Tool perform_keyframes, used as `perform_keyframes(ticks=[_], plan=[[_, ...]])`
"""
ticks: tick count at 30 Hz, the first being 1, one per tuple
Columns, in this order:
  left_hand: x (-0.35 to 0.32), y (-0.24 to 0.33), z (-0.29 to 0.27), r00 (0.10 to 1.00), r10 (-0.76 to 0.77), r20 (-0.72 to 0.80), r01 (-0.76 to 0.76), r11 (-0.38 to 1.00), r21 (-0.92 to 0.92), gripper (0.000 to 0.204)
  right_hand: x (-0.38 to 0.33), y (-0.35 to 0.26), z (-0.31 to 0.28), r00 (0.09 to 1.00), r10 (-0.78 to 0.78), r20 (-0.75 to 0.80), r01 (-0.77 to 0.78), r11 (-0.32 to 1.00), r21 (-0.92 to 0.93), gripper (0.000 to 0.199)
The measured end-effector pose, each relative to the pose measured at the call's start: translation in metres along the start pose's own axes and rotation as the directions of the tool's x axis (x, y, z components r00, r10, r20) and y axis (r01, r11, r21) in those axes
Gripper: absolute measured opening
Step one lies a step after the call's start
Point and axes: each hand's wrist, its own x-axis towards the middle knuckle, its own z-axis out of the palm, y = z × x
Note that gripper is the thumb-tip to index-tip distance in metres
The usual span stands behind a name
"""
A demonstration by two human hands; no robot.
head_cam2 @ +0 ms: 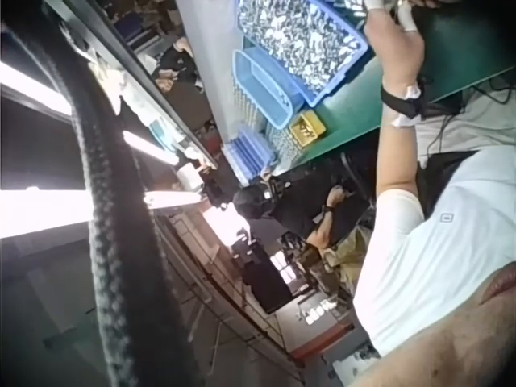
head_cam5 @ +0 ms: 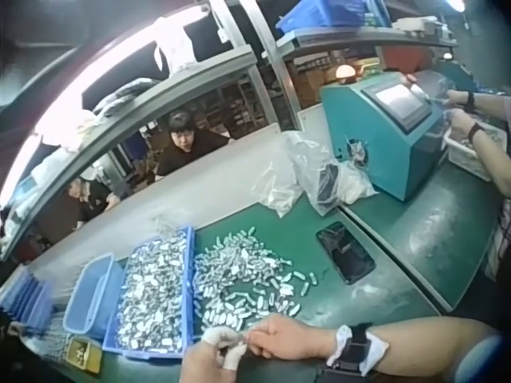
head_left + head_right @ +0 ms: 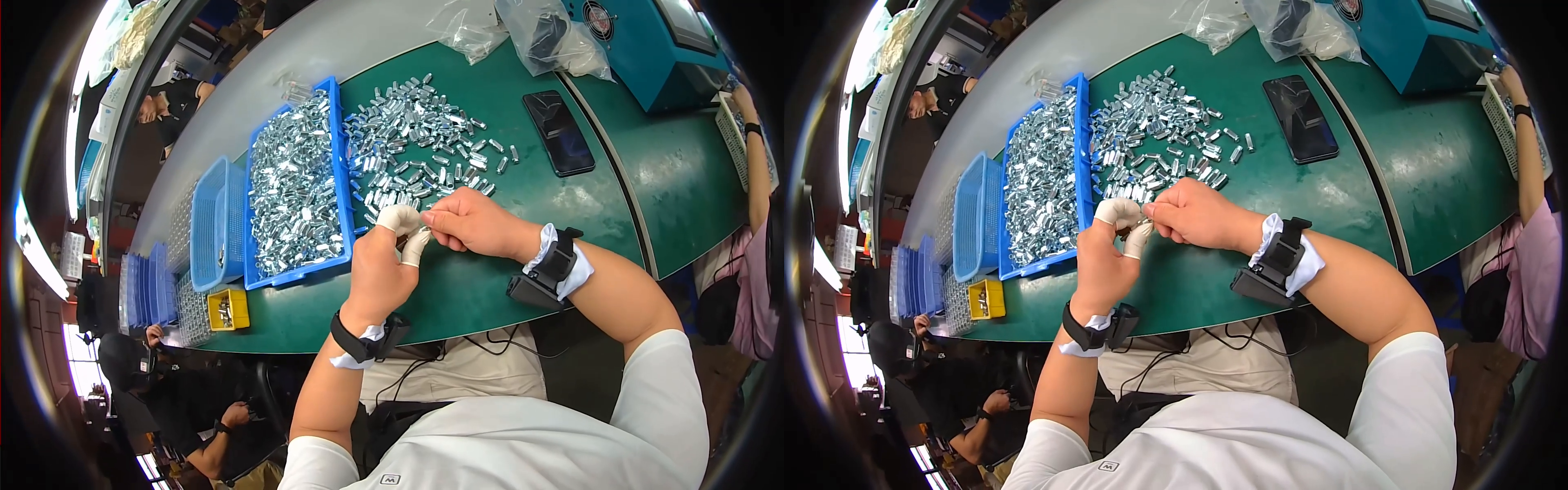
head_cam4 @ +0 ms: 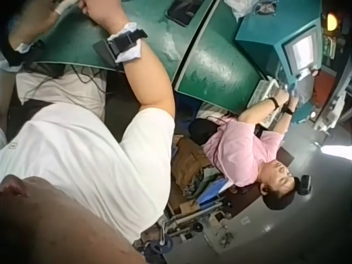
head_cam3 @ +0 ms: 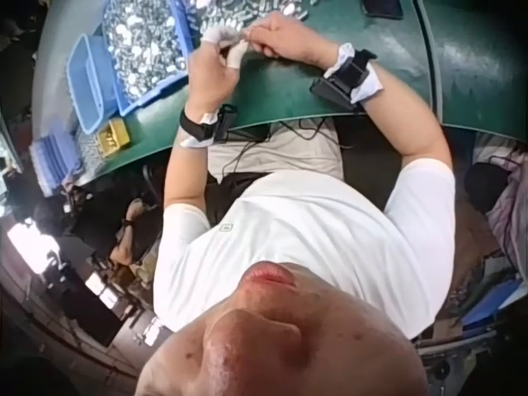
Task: Manually assembling small hardware components into plastic housings at a factory workstation.
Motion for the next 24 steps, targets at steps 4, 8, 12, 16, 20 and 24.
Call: perform_keyframes(ticks=[4,8,12,16,20,24], plan=[[0.001,0.002,-0.021,0.977,-0.137,0.161,0.153,0.984,-0.09,0.015,-0.001,-0.001,0.005,0.998,-0.064,0.019,0.064,0.998,-0.013,0.043],[-0.003,0.008,-0.038,0.908,-0.275,0.316,0.326,0.938,-0.121,0.01,-0.006,-0.004,0.014,0.984,-0.154,0.087,0.161,0.985,-0.069,0.042],[-0.008,-0.009,-0.057,0.89,-0.406,0.207,0.44,0.884,-0.157,0.011,-0.009,-0.003,0.007,0.964,-0.267,-0.006,0.261,0.945,-0.196,0.042],[-0.006,-0.031,-0.064,0.942,-0.256,-0.217,0.307,0.919,0.249,0.013,-0.005,-0.003,0.008,0.98,-0.152,-0.126,0.15,0.988,-0.024,0.042],[-0.001,-0.035,-0.053,0.975,0.166,-0.149,-0.048,0.808,0.587,0.019,0.0,0.002,0.005,0.975,-0.147,-0.164,0.148,0.989,-0.007,0.042],[-0.002,-0.039,-0.032,0.979,0.199,0.054,-0.168,0.619,0.767,0.025,0.0,0.001,0.004,0.978,-0.125,-0.169,0.128,0.992,0.007,0.043]])
